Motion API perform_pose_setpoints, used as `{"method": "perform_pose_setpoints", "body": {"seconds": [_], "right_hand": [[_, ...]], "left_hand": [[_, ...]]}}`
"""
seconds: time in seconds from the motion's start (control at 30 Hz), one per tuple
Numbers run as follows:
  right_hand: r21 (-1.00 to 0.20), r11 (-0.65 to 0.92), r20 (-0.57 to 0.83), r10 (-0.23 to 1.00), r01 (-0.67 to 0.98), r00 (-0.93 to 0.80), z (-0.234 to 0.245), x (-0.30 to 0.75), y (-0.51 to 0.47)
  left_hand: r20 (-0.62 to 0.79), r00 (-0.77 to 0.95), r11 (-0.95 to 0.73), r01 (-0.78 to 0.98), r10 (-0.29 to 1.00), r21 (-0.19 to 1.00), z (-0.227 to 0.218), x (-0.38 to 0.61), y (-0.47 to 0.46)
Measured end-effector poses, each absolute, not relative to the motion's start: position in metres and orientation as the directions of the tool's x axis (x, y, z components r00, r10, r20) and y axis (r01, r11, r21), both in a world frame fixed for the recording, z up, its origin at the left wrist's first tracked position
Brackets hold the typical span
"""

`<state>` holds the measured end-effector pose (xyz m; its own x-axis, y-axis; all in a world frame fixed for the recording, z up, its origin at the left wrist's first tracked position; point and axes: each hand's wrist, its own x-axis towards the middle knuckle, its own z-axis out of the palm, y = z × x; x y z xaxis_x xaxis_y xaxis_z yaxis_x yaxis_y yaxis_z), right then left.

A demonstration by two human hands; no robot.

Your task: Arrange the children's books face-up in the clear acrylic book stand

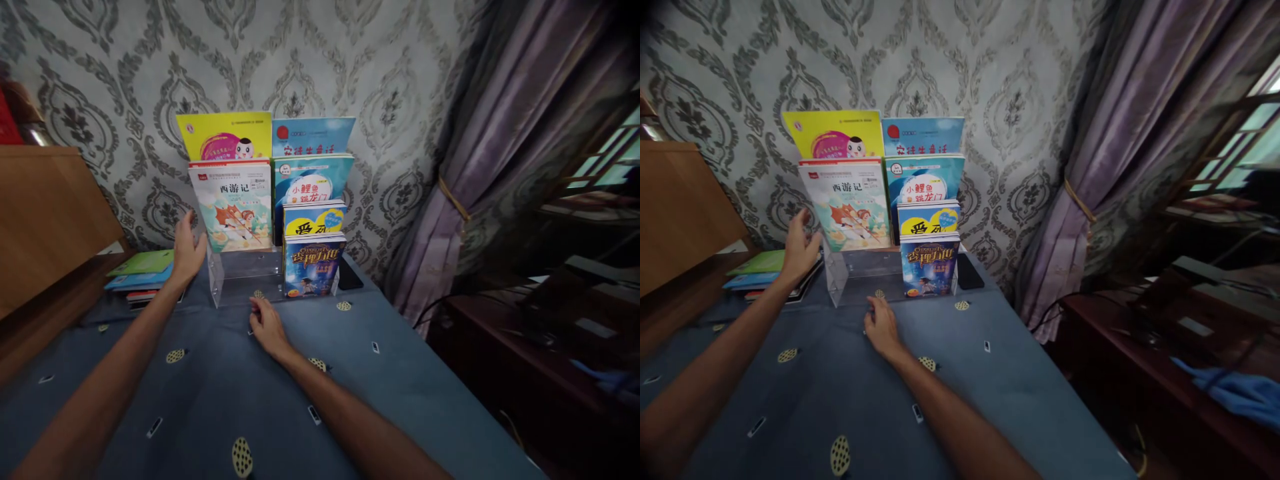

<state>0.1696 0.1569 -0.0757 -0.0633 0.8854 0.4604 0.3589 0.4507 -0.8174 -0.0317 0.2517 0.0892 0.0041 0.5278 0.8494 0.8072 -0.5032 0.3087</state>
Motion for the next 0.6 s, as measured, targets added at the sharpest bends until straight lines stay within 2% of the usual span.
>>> {"method": "perform_pose_setpoints", "body": {"seconds": [0.2,0.37,0.5,0.6], "right_hand": [[-0.799,0.456,0.452,0.885,0.392,-0.109,-0.076,0.173,0.16],[-0.802,0.465,0.455,0.882,0.376,-0.122,-0.079,0.175,0.164],[-0.804,0.47,0.449,0.881,0.363,-0.147,-0.076,0.176,0.163],[-0.809,0.473,0.453,0.88,0.35,-0.141,-0.074,0.176,0.162]], "left_hand": [[0.776,0.064,-0.468,0.828,0.627,0.309,0.037,-0.038,0.25],[0.698,0.117,-0.366,0.904,0.706,0.219,0.018,-0.077,0.241],[0.53,-0.052,-0.042,0.986,0.846,0.163,0.02,-0.126,0.251],[0.394,-0.203,0.164,0.978,0.896,0.131,0.023,-0.157,0.265]]}}
